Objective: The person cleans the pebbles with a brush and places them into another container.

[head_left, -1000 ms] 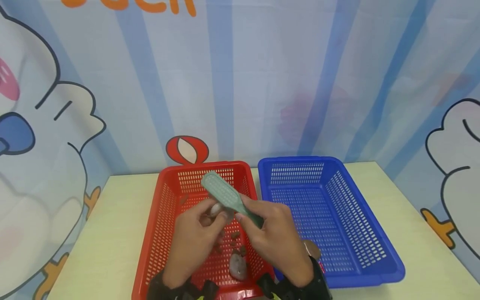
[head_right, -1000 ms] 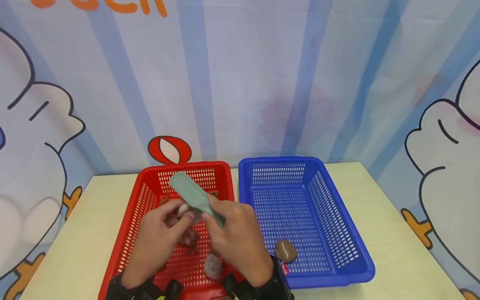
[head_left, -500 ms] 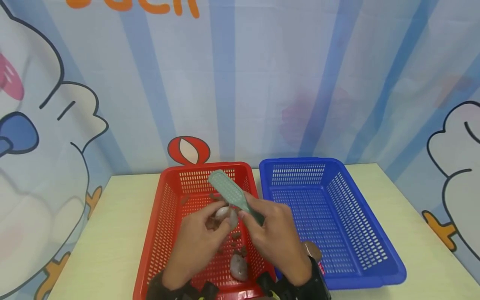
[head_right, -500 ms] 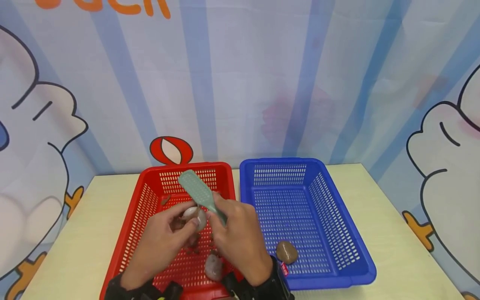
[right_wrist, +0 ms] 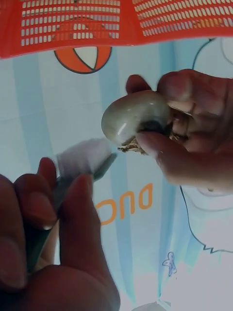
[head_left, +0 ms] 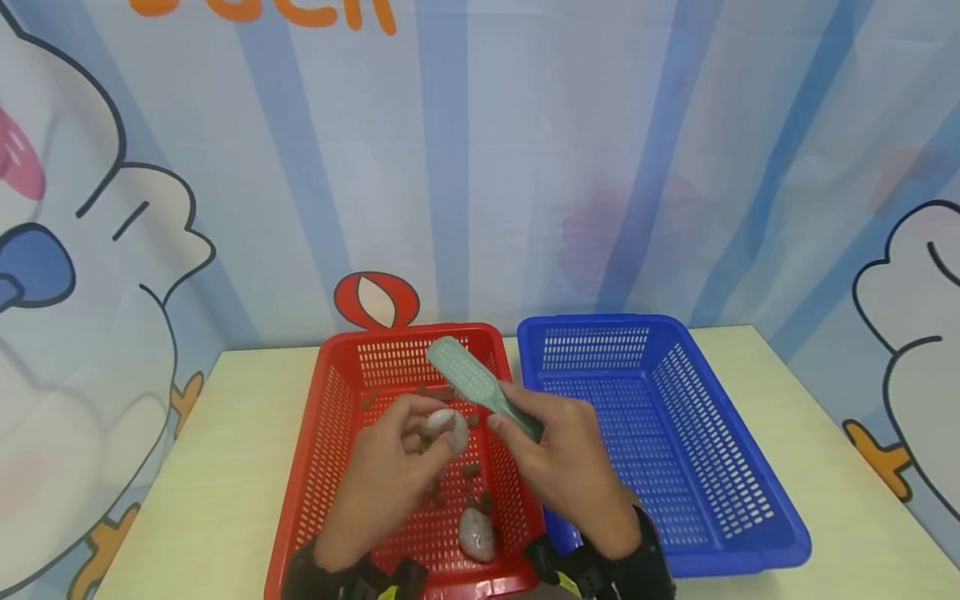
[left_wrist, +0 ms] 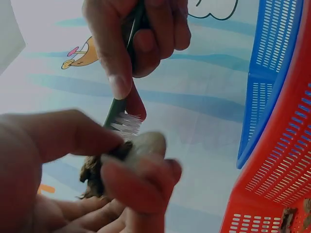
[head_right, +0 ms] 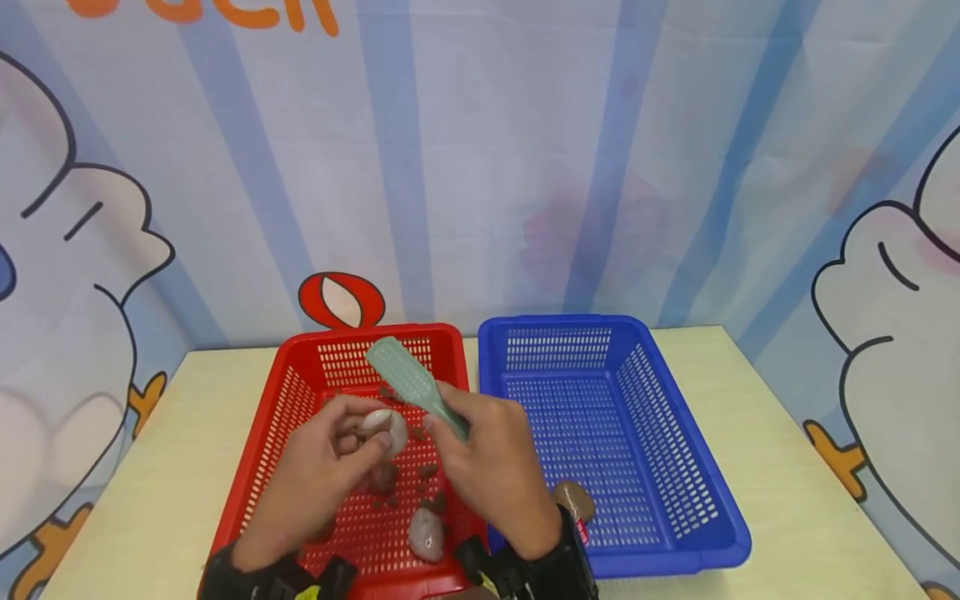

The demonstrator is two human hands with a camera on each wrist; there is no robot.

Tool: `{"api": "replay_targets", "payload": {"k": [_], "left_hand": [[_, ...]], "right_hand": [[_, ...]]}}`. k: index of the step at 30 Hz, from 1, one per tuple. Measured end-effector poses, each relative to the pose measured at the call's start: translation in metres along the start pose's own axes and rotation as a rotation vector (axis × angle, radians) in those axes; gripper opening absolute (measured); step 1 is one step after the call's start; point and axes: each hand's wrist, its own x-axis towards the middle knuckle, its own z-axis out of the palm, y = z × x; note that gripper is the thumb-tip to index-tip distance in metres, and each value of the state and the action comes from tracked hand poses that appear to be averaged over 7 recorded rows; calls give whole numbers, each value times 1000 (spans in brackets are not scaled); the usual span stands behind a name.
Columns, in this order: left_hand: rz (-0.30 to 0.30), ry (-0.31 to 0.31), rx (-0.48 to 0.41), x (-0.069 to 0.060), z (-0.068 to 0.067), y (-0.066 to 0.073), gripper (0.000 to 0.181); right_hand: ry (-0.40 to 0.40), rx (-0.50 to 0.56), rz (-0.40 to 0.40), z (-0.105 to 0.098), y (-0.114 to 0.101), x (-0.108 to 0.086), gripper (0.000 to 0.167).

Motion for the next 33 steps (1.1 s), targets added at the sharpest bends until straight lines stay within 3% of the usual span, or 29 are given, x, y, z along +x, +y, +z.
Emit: {"api": "replay_targets", "payload": {"k": [6, 10, 15, 21, 24, 27, 30, 33], "left_hand": [[19, 128, -113, 1, -4, 1, 35], [19, 123, -193, 1, -7, 2, 42], [34, 129, -294, 0, -7, 3, 48], [-18, 212, -324, 0, -6, 2, 48], [4, 242, -312, 0, -5, 1, 44], [56, 251, -294, 1, -5, 0, 41], [112, 208, -356, 1, -4, 0, 39], [112, 157, -412, 1, -3, 2, 39]], "right_hand": [[-67, 77, -27, -4, -4, -1, 36], [-79, 166, -106, -3, -2, -2, 38], [-64, 186, -157, -4, 1, -3, 37], [-71, 186, -153, -7, 1, -4, 36], [-68, 173, -145, -9, 0, -4, 36], [-61, 158, -130, -11, 0, -5, 37], [-30, 154, -143, -15, 0, -5, 37], [-2, 170, -166, -17, 0, -5, 37]]}}
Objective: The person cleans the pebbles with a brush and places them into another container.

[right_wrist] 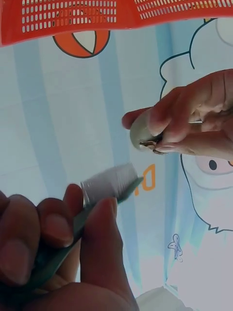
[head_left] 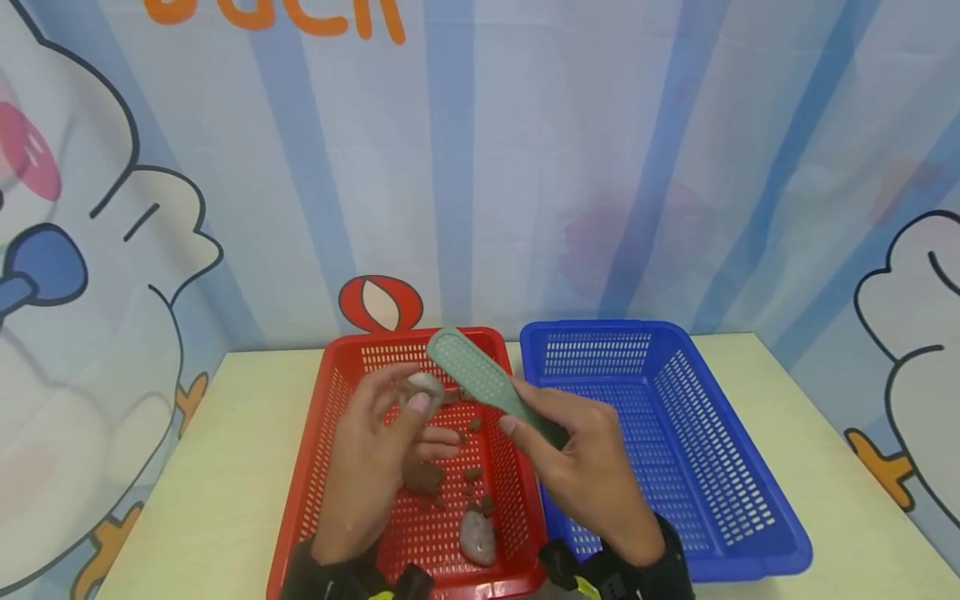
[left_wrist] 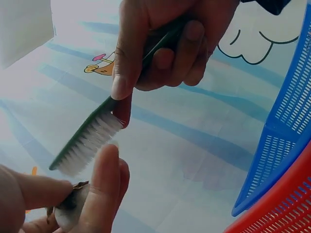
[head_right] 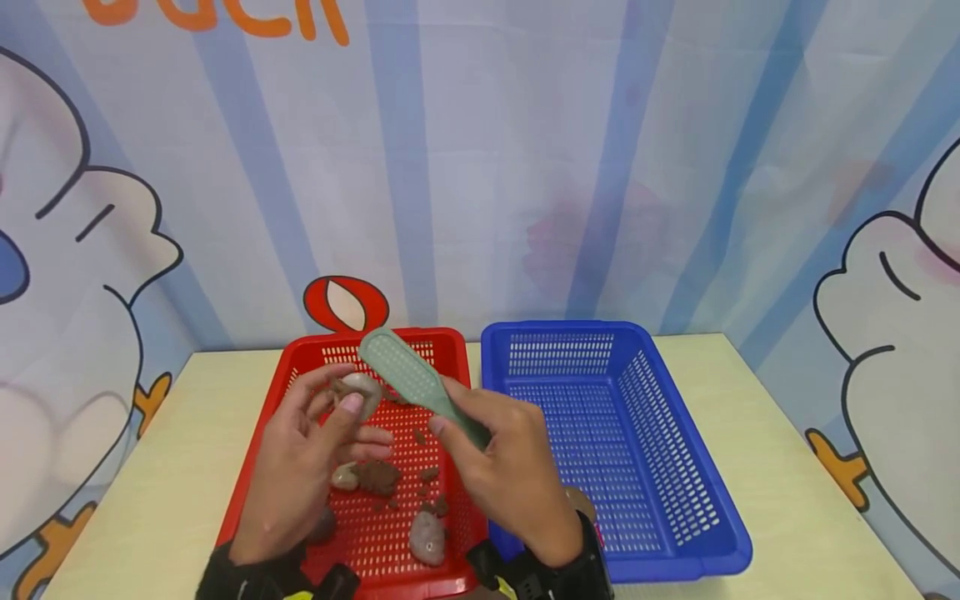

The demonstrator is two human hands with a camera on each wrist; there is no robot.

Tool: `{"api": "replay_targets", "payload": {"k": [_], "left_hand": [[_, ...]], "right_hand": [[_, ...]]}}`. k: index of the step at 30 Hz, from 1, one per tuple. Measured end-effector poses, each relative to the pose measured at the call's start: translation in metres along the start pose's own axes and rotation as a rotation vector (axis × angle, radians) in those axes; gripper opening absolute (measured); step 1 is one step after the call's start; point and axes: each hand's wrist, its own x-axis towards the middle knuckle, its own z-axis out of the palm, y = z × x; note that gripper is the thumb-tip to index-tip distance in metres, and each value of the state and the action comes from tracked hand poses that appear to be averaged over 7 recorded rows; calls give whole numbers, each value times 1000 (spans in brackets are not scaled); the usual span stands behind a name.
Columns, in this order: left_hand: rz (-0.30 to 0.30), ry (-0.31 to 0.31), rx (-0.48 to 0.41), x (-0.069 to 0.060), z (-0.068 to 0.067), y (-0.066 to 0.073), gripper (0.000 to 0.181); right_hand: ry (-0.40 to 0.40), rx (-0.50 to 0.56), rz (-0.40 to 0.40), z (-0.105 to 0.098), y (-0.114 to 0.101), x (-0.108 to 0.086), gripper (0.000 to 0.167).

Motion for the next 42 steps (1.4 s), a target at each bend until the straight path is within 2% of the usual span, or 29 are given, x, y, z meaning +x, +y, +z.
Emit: {"api": "replay_targets", "payload": {"k": [4, 7, 9, 15, 18, 23, 26, 28, 31, 33, 35, 39, 42], "left_hand": [[-35, -6, 48, -2, 3, 1, 42], [-18, 0, 79, -2, 4, 1, 42], [15, 5, 81, -3, 3, 0, 41], [114, 38, 105, -5, 1, 0, 44], [133, 50, 101, -5, 1, -1, 42], [116, 67, 97, -5, 1, -2, 36], [87, 81, 121, -4, 1, -2, 34], [68, 83, 105, -3, 2, -2, 31], [65, 74, 68, -3, 2, -2, 30], [70, 66, 55, -3, 3, -2, 31], [88, 60, 79, -3, 4, -2, 34], [129, 49, 166, -5, 6, -1, 31], [155, 42, 186, -6, 6, -1, 26]], "right_hand": [[-44, 18, 0, -1, -3, -1, 39], [-103, 31, -6, 0, -5, -1, 40], [-122, 51, -13, 0, -5, -1, 40], [-111, 103, 21, -2, -2, -3, 39], [-129, 128, 45, -4, -2, -3, 39], [-114, 127, 53, -8, -4, -4, 39], [-76, 119, 26, -8, -6, -3, 39], [-56, 102, 1, -7, -7, -3, 40], [-73, 112, -28, -5, -9, -3, 40], [-102, 99, -40, -3, -9, -3, 41], [-124, 87, -46, 0, -8, -3, 42], [-101, 17, -66, 6, -6, -1, 42], [-73, -12, -78, 10, -5, 0, 41]]}}
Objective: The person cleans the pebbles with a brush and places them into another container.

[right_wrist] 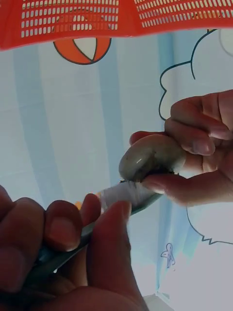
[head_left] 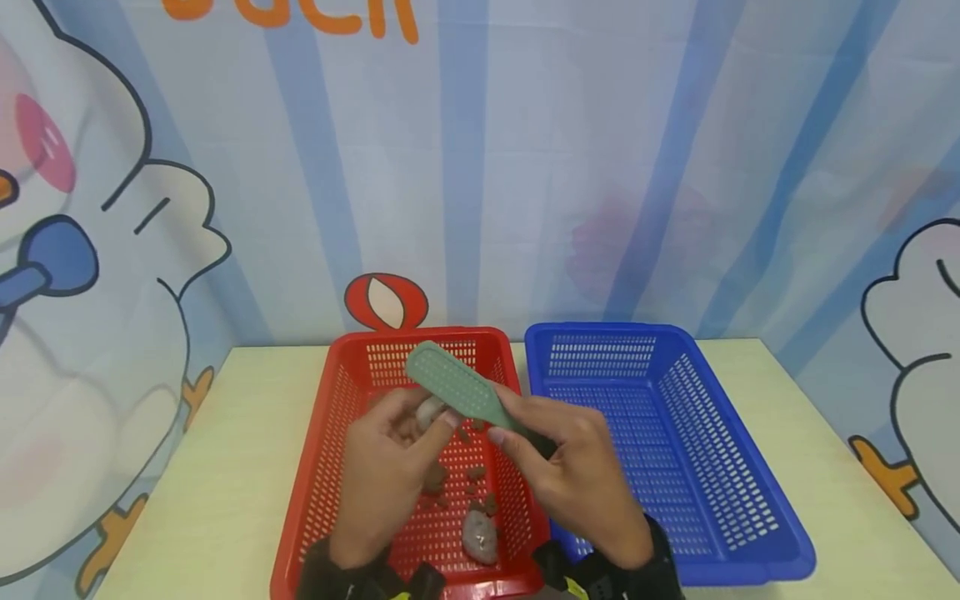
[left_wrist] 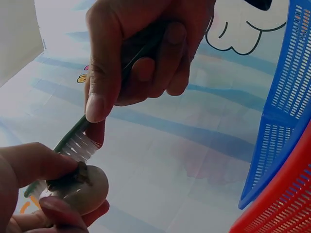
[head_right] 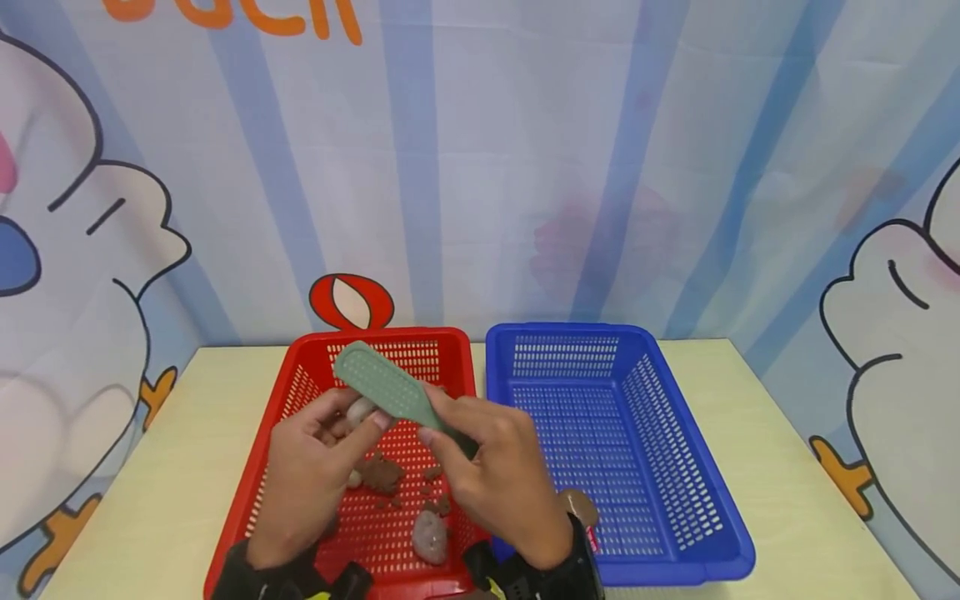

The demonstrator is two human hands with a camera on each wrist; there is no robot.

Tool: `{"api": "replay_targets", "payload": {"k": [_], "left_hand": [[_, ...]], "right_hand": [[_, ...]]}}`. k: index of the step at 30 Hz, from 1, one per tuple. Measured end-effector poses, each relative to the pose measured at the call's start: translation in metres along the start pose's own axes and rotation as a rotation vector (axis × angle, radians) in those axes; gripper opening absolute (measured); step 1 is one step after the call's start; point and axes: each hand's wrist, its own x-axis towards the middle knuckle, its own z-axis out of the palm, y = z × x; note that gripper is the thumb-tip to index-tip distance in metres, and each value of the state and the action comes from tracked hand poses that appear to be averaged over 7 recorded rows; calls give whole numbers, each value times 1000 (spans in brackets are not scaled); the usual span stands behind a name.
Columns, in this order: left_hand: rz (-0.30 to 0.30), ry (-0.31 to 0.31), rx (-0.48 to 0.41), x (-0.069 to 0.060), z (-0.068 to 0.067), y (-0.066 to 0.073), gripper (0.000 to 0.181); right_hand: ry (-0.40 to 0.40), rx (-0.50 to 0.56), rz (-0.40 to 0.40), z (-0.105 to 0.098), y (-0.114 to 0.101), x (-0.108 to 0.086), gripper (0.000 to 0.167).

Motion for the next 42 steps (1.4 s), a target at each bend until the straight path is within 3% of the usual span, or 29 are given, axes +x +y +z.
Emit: {"api": "replay_targets", "payload": {"k": [4, 11, 14, 16, 20, 26, 30, 36, 42], "left_hand": [[13, 10, 39, -1, -1, 1, 22], [72, 27, 187, -2, 2, -2, 19], [66, 26, 233, -2, 6, -3, 19], [35, 23, 223, -1, 7, -3, 19], [-32, 24, 119, 0, 4, -2, 20], [-90, 39, 63, 1, -1, 0, 22], [-44, 12, 85, -1, 2, -1, 20], [74, 5, 217, -4, 12, -5, 18], [60, -4, 248, -4, 19, -7, 20]], "right_hand": [[36, -13, -2, 7, 1, 1, 40], [77, -48, 39, 16, 3, 2, 40], [87, -69, 63, 18, 4, 3, 41], [108, -66, 58, 18, 4, 4, 41], [138, -33, 42, 13, 2, 3, 41], [26, -1, 59, 10, 0, 1, 40], [13, -15, 74, 15, 2, 2, 41], [41, -76, 55, 17, 7, 2, 42], [44, -33, 81, 9, 11, 4, 40]]}}
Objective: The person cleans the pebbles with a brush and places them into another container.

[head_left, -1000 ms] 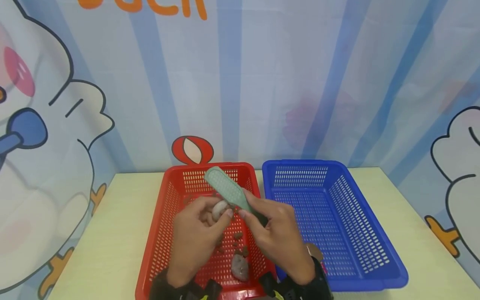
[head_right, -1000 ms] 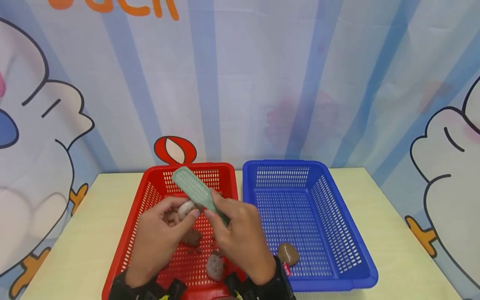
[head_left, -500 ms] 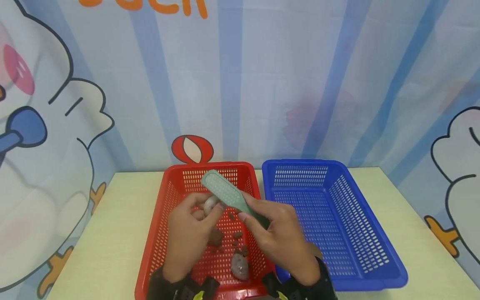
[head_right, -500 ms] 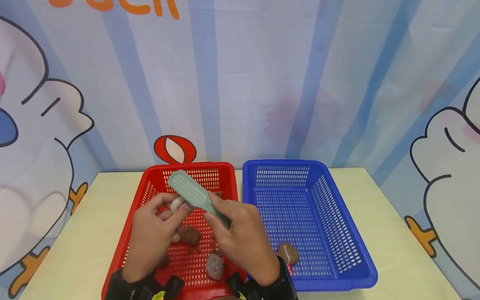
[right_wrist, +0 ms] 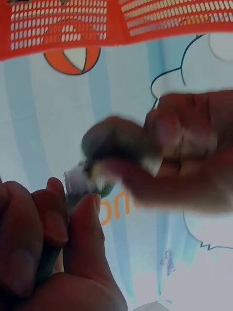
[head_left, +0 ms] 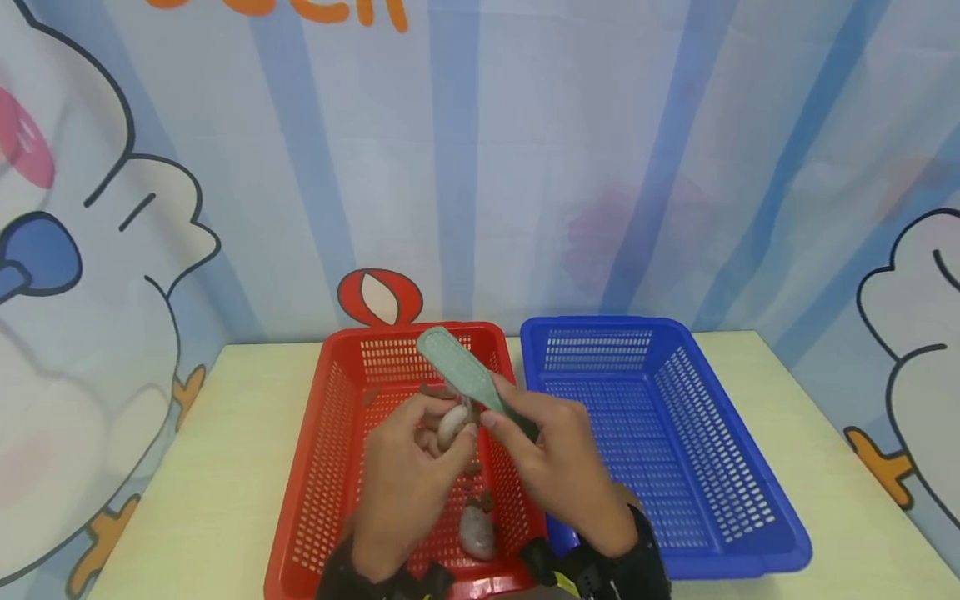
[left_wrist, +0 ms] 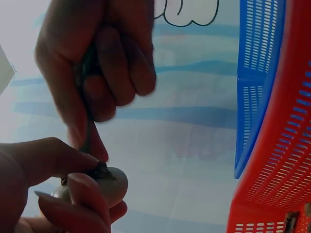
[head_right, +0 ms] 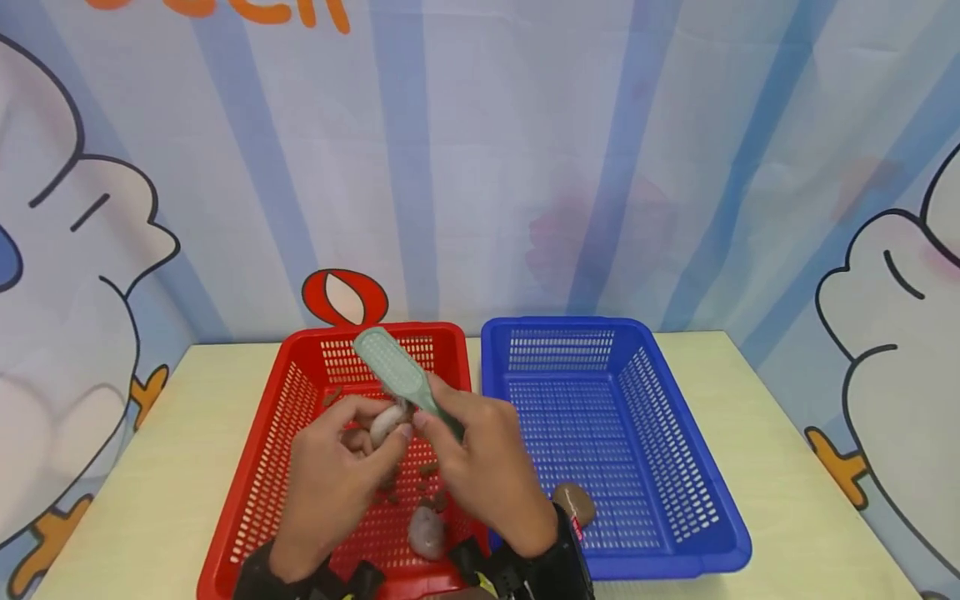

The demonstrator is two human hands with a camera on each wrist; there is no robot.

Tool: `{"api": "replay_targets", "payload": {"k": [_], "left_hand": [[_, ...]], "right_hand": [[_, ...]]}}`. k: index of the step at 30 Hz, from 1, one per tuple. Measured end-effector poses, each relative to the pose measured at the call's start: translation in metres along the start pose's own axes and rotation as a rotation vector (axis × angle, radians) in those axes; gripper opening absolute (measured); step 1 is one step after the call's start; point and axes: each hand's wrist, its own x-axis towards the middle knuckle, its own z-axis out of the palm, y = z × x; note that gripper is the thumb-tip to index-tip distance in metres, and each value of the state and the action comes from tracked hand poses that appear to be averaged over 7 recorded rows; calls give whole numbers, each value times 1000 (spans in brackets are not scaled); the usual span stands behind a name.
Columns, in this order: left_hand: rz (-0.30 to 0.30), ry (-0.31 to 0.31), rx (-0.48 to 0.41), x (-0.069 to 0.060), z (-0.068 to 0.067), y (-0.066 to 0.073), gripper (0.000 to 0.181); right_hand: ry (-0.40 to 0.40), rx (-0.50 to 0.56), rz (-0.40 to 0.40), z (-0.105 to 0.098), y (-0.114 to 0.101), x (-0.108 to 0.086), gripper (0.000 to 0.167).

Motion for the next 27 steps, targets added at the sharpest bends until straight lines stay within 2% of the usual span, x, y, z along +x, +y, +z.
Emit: {"api": "replay_targets", "payload": {"k": [3, 6, 12, 17, 22, 25, 27], "left_hand": [[-49, 25, -30, 2, -4, -1, 19], [-108, 37, -73, 5, -11, -2, 18], [-193, 3, -139, 7, -18, -1, 24], [-207, -34, -156, 7, -20, 1, 22], [-178, 6, -89, 5, -25, 2, 19], [-154, 22, -55, 5, -27, 2, 19], [-159, 13, -72, 5, -28, 2, 20]], "right_hand": [[6, 26, 33, -7, -2, -1, 40], [-23, 25, 62, -12, -4, -2, 40], [-123, -4, 65, -14, -2, -4, 41], [-109, -20, 35, -12, -1, -3, 43], [-35, -56, -18, -14, -3, -5, 45], [-59, -19, -47, -14, -5, -6, 46], [-102, 2, -57, -12, -6, -5, 45]]}}
